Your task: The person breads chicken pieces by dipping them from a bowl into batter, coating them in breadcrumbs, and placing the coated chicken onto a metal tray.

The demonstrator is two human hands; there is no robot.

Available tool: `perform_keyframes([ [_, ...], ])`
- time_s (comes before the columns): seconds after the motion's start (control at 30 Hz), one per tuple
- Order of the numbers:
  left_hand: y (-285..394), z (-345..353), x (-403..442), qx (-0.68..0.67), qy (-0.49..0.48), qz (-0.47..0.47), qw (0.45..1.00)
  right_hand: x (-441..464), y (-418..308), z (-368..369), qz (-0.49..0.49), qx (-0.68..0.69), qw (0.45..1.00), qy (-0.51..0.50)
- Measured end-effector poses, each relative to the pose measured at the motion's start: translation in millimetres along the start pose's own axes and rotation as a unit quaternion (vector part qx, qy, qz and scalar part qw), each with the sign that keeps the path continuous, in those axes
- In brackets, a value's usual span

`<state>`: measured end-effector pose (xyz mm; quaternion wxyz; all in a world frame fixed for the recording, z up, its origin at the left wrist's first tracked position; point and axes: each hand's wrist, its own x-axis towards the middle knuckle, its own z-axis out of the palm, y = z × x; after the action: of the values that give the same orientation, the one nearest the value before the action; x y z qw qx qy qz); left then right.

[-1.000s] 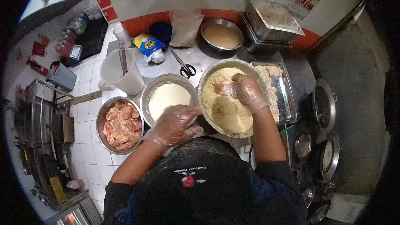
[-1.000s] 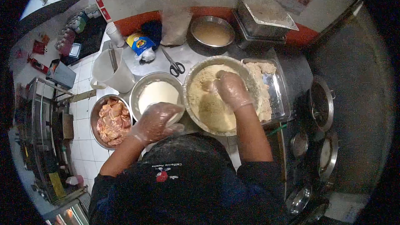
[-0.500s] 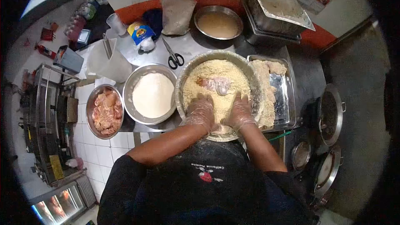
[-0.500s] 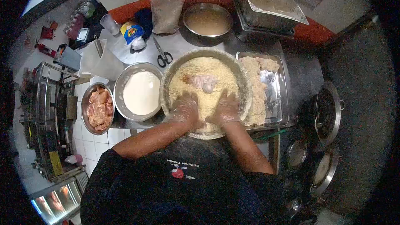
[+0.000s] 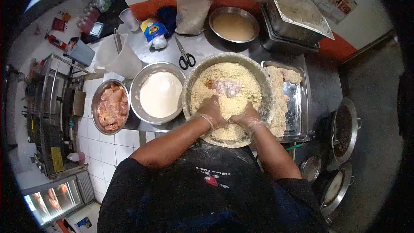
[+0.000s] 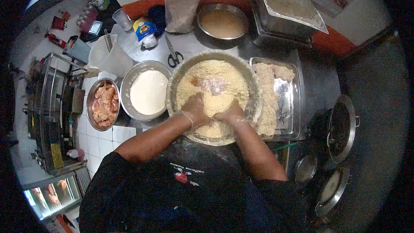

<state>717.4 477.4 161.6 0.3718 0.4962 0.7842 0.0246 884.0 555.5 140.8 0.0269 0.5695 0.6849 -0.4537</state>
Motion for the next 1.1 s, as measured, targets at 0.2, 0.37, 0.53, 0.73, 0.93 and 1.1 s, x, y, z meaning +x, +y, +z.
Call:
perform_keyframes([
  [0.2, -30, 34, 38, -0.269, 0.018, 0.236, 0.934, -17, -10, 7, -0.115, 0.434, 0.890, -0.077],
  [0.37, -6, -46, -22, 0.090, 0.108, 0.063, 0.988, -29, -6, -22, -0.140, -0.078, 0.985, 0.060],
  [0.53, 7, -34, -23, 0.210, 0.088, 0.014, 0.974, 2, 3, 4, -0.053, -0.469, 0.876, -0.097],
  [0.73, -3, -35, -5, 0.115, 0.009, 0.000, 0.993, -6, -23, 8, 0.075, -0.208, 0.973, -0.064],
  [0.93, -10, -36, 14, 0.005, -0.035, -0.033, 0.999, 36, 23, 19, 0.092, 0.030, 0.992, -0.082],
  [1.1, -15, -17, 23, -0.145, -0.037, 0.047, 0.988, 13, -3, 20, 0.066, 0.187, 0.975, -0.096],
])
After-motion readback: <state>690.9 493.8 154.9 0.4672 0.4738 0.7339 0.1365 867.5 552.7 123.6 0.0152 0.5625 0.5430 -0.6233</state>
